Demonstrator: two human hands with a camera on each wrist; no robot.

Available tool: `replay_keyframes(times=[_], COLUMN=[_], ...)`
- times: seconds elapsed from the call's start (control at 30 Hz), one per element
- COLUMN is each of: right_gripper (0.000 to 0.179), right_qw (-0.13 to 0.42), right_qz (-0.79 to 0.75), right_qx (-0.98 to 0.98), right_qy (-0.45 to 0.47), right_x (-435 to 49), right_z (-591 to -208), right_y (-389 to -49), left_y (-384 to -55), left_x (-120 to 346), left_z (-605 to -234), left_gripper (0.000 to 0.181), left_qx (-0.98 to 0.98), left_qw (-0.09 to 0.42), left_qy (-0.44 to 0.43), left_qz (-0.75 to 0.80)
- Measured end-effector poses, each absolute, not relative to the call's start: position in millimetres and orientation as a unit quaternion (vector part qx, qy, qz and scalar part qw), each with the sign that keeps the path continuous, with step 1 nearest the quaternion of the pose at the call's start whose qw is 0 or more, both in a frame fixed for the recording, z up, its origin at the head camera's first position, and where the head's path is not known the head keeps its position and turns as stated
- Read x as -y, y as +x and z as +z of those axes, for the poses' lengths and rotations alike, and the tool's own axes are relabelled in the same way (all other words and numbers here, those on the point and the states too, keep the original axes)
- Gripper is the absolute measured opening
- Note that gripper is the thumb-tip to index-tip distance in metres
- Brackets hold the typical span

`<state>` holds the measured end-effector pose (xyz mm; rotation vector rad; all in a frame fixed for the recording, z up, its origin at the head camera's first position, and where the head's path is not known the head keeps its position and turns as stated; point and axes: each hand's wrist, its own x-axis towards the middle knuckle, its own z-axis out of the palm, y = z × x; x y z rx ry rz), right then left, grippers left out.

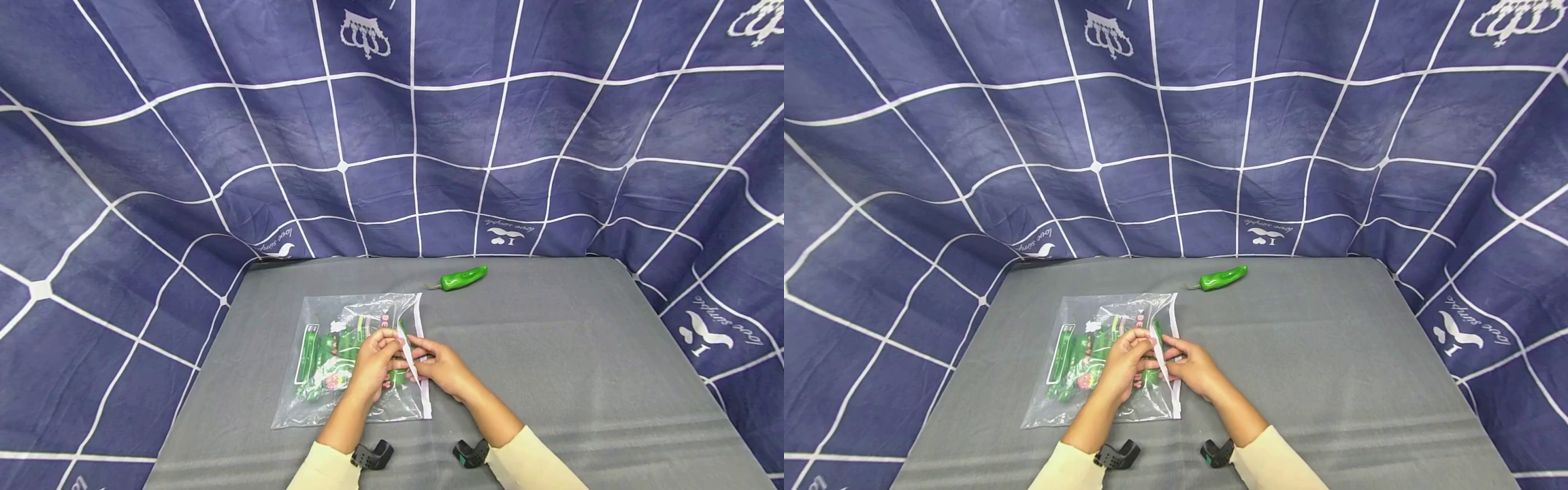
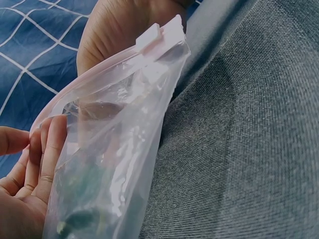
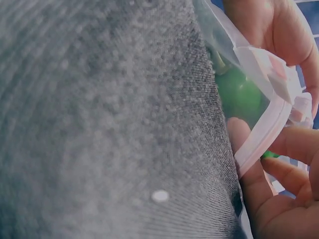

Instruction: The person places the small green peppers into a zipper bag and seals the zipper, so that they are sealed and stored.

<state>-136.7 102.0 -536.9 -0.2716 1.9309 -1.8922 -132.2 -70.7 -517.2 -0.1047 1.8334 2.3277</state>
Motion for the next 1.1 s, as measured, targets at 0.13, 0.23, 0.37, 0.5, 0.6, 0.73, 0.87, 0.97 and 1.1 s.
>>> replay_keyframes(times=[0.13, 0.23, 0.37, 0.5, 0.6, 0.73, 0.87, 0.97, 1.1], right_gripper=[0.062, 0.059, 0.051, 0.049, 0.050, 0.050, 0.050, 0.052, 0.053], right_qw=[0.223, 0.234, 0.247, 0.248, 0.249, 0.251, 0.251, 0.251, 0.240], right_qz=[-0.687, -0.690, -0.687, -0.685, -0.686, -0.687, -0.687, -0.686, -0.669], right_qx=[-0.682, -0.674, -0.670, -0.672, -0.669, -0.665, -0.665, -0.665, -0.686], right_qy=[-0.117, -0.124, -0.131, -0.135, -0.139, -0.150, -0.154, -0.155, -0.155], right_x=[-102.3, -102.1, -101.0, -100.5, -101.2, -103.1, -104.3, -105.0, -106.4], right_z=[-537.7, -537.9, -538.1, -538.9, -540.1, -541.6, -541.4, -540.9, -538.5], right_y=[-136.5, -135.6, -134.0, -133.0, -133.0, -133.9, -135.0, -136.0, -136.6], left_y=[-132.9, -133.8, -134.0, -133.6, -133.2, -133.5, -134.1, -134.3, -134.4], left_x=[71.2, 71.8, 72.1, 72.1, 72.3, 72.6, 72.7, 73.0, 73.5], left_z=[-516.3, -516.5, -516.4, -516.6, -517.3, -519.2, -520.7, -520.9, -521.2], left_gripper=[0.013, 0.012, 0.013, 0.013, 0.012, 0.010, 0.009, 0.008, 0.007], left_qx=[-0.607, -0.607, -0.615, -0.615, -0.615, -0.615, -0.615, -0.618, -0.618], left_qw=[0.086, 0.087, 0.087, 0.090, 0.091, 0.089, 0.085, 0.088, 0.091], left_qy=[-0.034, -0.036, -0.036, -0.043, -0.050, -0.053, -0.049, -0.053, -0.053], left_qz=[0.790, 0.789, 0.783, 0.782, 0.781, 0.782, 0.783, 0.779, 0.779])
